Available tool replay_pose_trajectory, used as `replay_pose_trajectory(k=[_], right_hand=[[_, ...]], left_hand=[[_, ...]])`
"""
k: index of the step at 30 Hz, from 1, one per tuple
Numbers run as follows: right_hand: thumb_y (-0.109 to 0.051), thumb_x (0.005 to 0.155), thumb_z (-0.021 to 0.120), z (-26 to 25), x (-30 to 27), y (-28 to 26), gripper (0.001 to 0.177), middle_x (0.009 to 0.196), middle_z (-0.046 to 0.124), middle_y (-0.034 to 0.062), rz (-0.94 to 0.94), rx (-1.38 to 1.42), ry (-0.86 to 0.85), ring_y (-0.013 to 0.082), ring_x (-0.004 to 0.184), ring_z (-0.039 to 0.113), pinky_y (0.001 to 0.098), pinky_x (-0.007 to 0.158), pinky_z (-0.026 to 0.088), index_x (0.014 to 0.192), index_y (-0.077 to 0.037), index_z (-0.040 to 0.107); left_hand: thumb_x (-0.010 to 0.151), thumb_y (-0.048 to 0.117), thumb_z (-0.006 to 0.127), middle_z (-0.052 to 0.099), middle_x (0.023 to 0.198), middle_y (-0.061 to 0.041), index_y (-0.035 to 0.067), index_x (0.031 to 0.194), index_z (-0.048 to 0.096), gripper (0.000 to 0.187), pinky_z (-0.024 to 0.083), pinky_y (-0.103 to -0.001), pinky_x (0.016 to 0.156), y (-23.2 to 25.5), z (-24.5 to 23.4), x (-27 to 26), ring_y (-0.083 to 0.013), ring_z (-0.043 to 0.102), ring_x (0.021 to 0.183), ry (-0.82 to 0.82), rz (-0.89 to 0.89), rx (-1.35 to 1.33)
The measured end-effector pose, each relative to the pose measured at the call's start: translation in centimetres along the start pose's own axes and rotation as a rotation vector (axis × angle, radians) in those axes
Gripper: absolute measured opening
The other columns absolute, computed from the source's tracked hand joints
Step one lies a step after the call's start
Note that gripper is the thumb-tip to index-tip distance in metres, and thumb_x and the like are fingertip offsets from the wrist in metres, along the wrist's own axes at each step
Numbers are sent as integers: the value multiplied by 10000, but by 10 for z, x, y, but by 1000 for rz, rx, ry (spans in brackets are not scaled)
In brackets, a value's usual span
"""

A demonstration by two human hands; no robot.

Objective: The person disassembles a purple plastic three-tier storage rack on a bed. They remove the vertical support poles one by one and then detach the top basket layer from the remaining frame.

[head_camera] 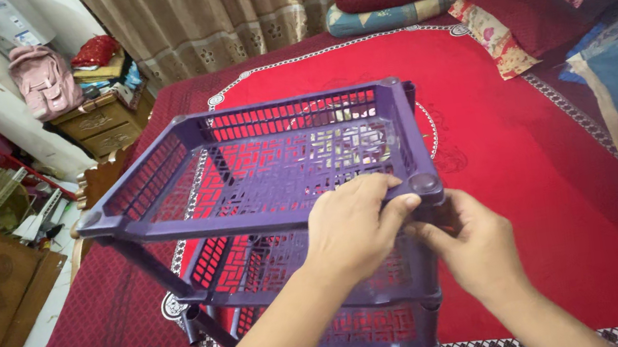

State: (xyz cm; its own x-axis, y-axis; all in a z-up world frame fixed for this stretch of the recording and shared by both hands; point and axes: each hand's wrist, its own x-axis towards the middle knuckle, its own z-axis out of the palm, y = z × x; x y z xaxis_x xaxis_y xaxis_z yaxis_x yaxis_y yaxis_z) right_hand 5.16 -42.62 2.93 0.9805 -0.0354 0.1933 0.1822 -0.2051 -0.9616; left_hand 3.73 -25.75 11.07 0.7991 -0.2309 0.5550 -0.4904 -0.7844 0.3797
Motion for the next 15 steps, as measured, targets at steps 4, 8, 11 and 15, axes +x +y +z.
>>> replay_pose_trajectory(k=[4,8,11,15], right_hand=[[-66,861,739,-3,6,10,385,1044,775,69,54,195,-38,120,912,736,294,778,609,1236,-18,664],[-42,827,761,-4,7,12,446,1103,746,85,-205,58,-34,110,1000,720,251,867,583,1246,12,620],[-17,766,741,-6,8,9,521,1051,728,59,-66,87,-32,101,914,712,265,722,583,1259,-14,572],[-18,830,704,-5,12,5,493,947,712,111,70,10,-21,163,761,659,339,613,521,1303,-70,572]], left_hand=[[912,437,669,721,987,-138,76,1186,653,454,521,-473,767,8,3,0,-345,694,900,78,134,-5],[916,459,669,699,937,-105,134,1266,642,478,511,-476,737,16,8,3,-317,685,852,29,156,86],[893,522,674,669,809,-91,185,1232,665,478,496,-488,710,17,11,7,-303,668,799,-23,208,213],[905,532,654,666,764,-112,200,1236,655,469,497,-494,603,12,18,18,-325,673,725,0,332,255]])
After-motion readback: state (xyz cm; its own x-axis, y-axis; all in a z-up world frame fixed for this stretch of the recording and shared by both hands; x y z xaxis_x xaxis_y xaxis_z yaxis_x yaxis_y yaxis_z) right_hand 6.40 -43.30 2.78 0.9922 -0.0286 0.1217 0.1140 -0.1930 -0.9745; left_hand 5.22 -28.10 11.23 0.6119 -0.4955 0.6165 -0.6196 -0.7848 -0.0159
